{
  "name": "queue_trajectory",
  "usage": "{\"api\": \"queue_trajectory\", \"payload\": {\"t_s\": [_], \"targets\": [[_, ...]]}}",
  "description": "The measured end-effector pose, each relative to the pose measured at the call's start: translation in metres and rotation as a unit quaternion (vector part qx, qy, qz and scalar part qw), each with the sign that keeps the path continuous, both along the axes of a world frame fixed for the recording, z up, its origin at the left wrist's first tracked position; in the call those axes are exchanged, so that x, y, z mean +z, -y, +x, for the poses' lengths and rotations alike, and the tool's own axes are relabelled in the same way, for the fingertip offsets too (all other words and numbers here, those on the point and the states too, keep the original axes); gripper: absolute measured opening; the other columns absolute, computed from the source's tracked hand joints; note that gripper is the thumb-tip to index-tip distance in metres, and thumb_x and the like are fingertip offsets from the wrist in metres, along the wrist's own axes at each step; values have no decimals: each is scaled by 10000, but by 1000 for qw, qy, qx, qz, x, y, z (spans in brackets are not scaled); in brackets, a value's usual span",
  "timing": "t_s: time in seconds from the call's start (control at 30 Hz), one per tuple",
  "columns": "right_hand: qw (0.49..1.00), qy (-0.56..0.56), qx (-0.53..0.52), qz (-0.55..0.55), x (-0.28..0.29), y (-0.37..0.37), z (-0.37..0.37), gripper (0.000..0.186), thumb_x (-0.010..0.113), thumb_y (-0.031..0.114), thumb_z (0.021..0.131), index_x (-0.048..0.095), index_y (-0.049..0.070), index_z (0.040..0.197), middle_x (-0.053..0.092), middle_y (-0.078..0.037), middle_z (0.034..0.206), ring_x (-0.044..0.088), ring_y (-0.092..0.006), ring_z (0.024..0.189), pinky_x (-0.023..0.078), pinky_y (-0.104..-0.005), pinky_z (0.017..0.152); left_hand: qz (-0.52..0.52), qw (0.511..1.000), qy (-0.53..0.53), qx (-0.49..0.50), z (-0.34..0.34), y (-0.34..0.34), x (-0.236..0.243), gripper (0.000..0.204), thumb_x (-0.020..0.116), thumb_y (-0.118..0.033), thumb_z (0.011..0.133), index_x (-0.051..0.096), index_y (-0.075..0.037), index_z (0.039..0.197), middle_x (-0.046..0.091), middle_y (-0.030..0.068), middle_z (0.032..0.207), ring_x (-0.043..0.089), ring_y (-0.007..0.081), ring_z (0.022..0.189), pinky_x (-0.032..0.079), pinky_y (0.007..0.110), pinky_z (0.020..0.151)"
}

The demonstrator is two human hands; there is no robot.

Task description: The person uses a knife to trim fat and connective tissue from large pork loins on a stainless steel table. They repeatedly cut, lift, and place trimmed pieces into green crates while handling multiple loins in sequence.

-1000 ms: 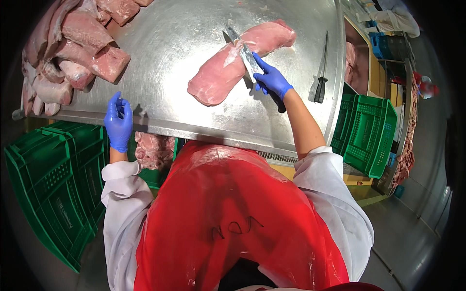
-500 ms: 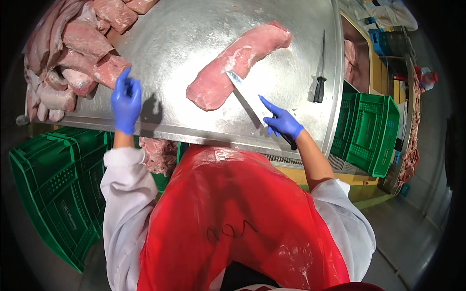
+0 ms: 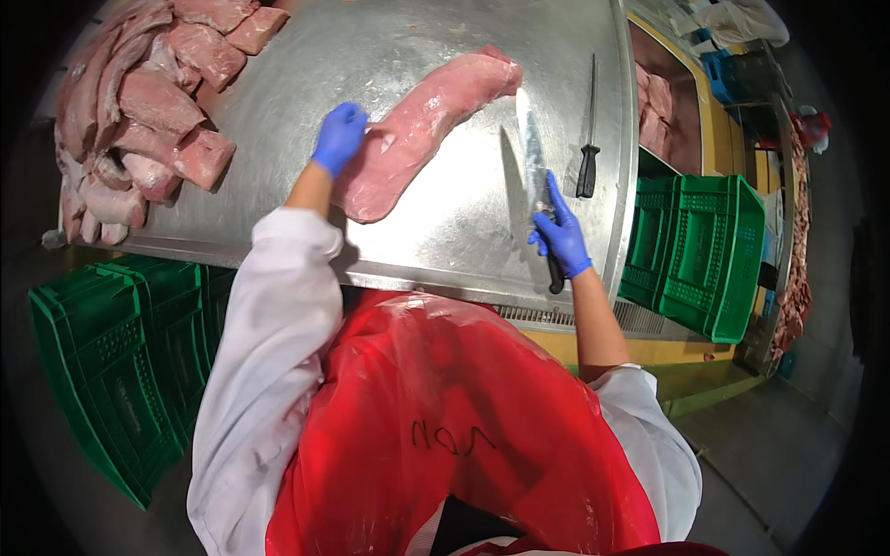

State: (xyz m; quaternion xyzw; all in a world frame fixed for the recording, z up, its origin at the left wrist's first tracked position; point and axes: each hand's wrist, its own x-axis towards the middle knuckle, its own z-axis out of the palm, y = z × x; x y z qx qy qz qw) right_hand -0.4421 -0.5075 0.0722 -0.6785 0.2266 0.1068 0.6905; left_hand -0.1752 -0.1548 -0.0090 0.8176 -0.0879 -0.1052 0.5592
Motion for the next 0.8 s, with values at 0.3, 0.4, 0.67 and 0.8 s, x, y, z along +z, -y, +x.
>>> {"api": "queue_trajectory", "payload": {"t_s": [0.3,0.4,0.67,0.8], "targets": [[961,-48,269,-40,-29,-108,168,737,519,114,965,234,372,1593,668,-88,775,623,-136,608,550,-304,591,-27,992,43,115,-45,-11,14,128,667,-151,961,634,-38,1013,597,-22,730,502,47,605,406,221,537],[908,-46,381,-166,-12,-101,145,729,497,108,975,219,364,1598,672,-102,774,623,-142,606,548,-305,585,-59,984,46,161,-50,-9,25,116,669,-135,957,632,-34,999,586,-20,724,498,50,600,409,222,535],[866,-153,465,-106,32,-2,24,711,535,85,978,272,350,1583,683,-74,744,651,-114,588,530,-262,536,-64,981,-1,185,-125,-115,42,115,664,-110,946,625,-13,993,565,-11,726,548,77,680,449,245,596],[942,-59,319,-90,12,-12,37,720,557,88,971,275,332,1586,675,-68,713,639,-105,587,519,-264,535,189,964,131,134,-131,-112,29,253,718,-175,891,614,-3,1045,639,96,887,647,214,868,517,350,731]]}}
